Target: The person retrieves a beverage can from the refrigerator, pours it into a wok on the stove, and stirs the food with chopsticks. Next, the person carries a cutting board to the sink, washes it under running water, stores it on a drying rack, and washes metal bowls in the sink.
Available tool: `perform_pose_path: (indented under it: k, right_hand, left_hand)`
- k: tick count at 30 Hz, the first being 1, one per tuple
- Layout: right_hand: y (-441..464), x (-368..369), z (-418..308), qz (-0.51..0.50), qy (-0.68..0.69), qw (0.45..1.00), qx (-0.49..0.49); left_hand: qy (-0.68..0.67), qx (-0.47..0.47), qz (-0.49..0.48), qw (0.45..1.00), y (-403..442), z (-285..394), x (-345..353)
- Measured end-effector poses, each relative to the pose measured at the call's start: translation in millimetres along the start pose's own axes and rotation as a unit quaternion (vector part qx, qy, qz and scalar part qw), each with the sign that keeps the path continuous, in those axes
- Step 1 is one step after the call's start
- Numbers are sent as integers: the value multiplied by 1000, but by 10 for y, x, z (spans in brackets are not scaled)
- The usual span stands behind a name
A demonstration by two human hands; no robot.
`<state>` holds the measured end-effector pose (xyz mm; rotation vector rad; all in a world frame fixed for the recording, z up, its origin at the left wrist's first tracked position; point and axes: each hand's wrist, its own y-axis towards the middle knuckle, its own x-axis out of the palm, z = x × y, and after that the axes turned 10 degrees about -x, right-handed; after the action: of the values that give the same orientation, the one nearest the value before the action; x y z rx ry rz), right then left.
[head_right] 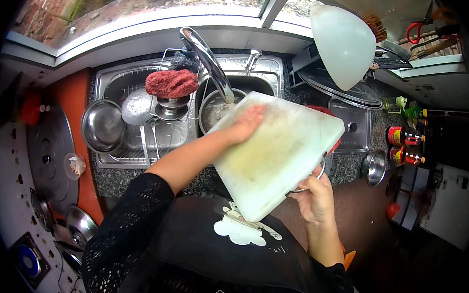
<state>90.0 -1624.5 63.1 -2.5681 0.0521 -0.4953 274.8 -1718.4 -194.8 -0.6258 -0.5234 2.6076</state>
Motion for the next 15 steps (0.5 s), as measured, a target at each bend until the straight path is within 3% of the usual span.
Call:
perform_pose_path:
  k: [2, 4, 7, 10, 13, 15]
  right_hand:
    - [-63, -45, -20, 7, 5, 1000, -4]
    - [-131, 4, -48, 41, 8, 999, -17]
    - [-280, -101, -131, 37, 29, 998, -32]
    - [-460, -106, -247, 52, 28, 997, -50]
    - [-647, -141, -315, 64, 15, 995, -72]
    - [-769, -170, -359, 65, 6, 994, -86]
  left_hand:
    - [2, -102, 28, 994, 339, -1006, 263]
    - [-15, -238, -20, 971, 156, -1129, -25]
    - [244, -278, 15, 929, 68, -1281, -177]
    - [216, -164, 210, 939, -164, -1211, -104]
    - [136, -182, 194, 954, -432, -927, -185]
    - [116, -143, 215, 959, -449, -1094, -111]
